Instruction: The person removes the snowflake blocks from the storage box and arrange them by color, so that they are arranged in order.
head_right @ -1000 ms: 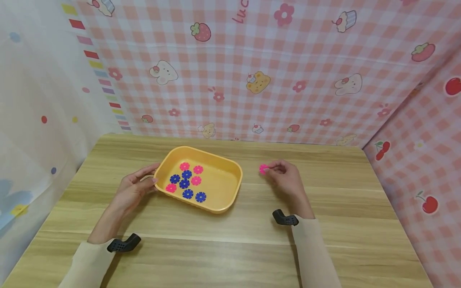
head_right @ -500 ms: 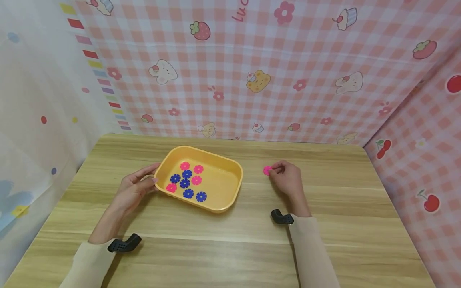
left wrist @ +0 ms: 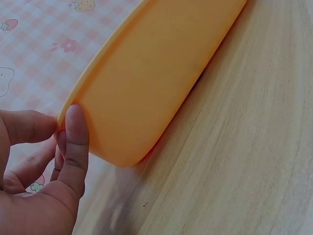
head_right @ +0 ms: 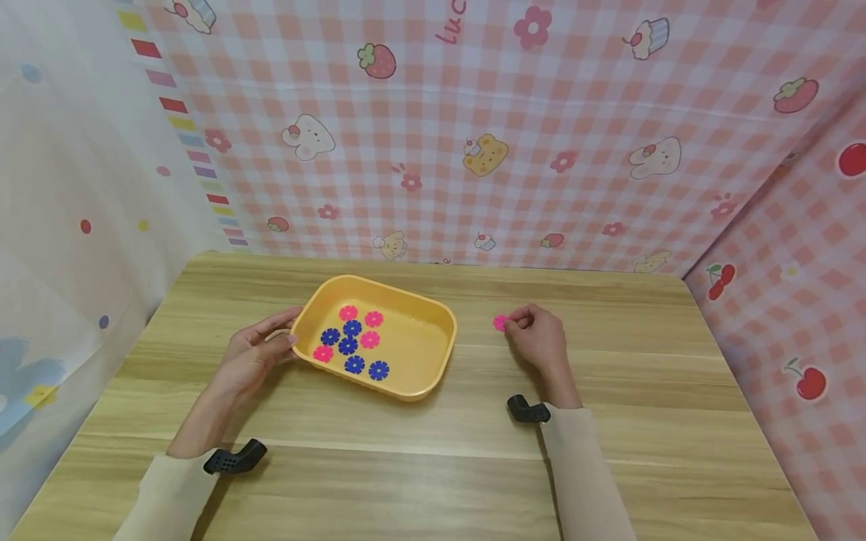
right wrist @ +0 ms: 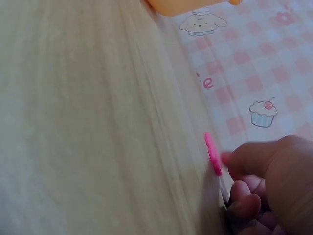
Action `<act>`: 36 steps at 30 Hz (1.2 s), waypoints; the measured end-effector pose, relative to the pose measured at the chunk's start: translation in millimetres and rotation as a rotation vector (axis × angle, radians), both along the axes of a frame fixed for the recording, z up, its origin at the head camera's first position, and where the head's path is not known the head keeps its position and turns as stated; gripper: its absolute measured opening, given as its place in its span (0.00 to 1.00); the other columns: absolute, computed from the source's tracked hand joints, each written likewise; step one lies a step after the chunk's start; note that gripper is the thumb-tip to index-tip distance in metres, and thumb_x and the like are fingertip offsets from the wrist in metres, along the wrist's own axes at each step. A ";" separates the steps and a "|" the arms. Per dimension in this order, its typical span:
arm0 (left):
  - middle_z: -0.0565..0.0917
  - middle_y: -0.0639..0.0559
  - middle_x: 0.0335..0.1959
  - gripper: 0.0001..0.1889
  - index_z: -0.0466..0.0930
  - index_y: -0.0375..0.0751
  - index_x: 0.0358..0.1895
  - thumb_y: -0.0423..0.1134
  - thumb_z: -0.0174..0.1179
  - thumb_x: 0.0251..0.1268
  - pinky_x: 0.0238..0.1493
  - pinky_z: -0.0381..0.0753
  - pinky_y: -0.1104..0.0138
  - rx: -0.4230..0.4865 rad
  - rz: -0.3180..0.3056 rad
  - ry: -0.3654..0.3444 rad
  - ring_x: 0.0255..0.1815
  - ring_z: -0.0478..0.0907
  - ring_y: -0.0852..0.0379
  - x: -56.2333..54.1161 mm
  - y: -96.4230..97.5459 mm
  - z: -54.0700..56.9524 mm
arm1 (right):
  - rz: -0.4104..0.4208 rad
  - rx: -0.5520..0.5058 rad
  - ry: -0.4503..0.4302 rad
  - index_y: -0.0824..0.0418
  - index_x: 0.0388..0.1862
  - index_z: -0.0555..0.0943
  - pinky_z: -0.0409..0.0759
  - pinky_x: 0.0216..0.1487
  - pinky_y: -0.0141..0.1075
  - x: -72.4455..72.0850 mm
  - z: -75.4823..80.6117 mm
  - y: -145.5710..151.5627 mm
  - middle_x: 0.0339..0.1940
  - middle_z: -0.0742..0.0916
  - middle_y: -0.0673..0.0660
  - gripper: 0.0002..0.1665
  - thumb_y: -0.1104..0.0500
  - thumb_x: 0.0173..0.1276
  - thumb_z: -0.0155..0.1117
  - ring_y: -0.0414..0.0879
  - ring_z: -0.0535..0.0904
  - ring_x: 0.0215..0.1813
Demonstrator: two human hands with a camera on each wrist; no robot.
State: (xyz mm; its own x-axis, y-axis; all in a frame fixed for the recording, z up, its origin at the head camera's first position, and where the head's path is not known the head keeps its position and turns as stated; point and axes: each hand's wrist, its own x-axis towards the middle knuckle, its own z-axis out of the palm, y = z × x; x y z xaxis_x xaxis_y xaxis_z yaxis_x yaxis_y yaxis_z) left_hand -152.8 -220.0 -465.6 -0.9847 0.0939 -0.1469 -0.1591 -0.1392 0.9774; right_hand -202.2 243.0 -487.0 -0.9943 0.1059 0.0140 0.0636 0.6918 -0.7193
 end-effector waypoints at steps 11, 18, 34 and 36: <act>0.77 0.51 0.53 0.28 0.66 0.29 0.74 0.26 0.57 0.73 0.43 0.88 0.74 -0.009 0.005 -0.009 0.39 0.82 0.62 1.2 -0.6 -2.7 | 0.076 -0.164 -0.134 0.63 0.56 0.80 0.82 0.33 0.30 1.8 5.8 7.9 0.43 0.82 0.60 0.18 0.51 0.77 0.61 0.49 0.78 0.38; 0.76 0.51 0.53 0.28 0.66 0.30 0.75 0.26 0.58 0.72 0.44 0.88 0.74 -0.017 0.000 -0.009 0.40 0.82 0.61 0.4 -1.1 -1.3 | 0.130 -0.158 -0.126 0.63 0.62 0.78 0.84 0.37 0.31 3.1 14.5 3.4 0.50 0.84 0.63 0.22 0.50 0.78 0.60 0.52 0.83 0.44; 0.76 0.51 0.53 0.28 0.66 0.30 0.74 0.25 0.57 0.72 0.43 0.88 0.73 -0.011 0.005 -0.004 0.39 0.82 0.61 -0.9 -0.6 -0.4 | 0.222 -0.165 -0.049 0.61 0.67 0.76 0.86 0.41 0.34 11.6 41.9 -21.9 0.53 0.85 0.61 0.27 0.51 0.74 0.67 0.53 0.83 0.49; 0.76 0.51 0.53 0.28 0.66 0.30 0.74 0.25 0.57 0.72 0.43 0.88 0.74 -0.010 0.005 -0.004 0.39 0.82 0.61 -0.8 -0.7 -0.3 | 0.242 -0.160 -0.029 0.61 0.67 0.77 0.85 0.41 0.33 12.7 44.6 -26.3 0.54 0.86 0.61 0.27 0.52 0.73 0.68 0.54 0.84 0.50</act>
State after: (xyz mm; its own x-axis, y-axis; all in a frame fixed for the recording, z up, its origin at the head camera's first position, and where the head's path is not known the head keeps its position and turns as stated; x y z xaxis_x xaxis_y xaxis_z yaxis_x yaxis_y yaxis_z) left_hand -153.6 -220.7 -465.9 -0.9845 0.0871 -0.1521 -0.1627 -0.1303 0.9780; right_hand -189.4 216.7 -442.4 -0.9907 -0.1357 -0.0126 -0.0673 0.5676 -0.8206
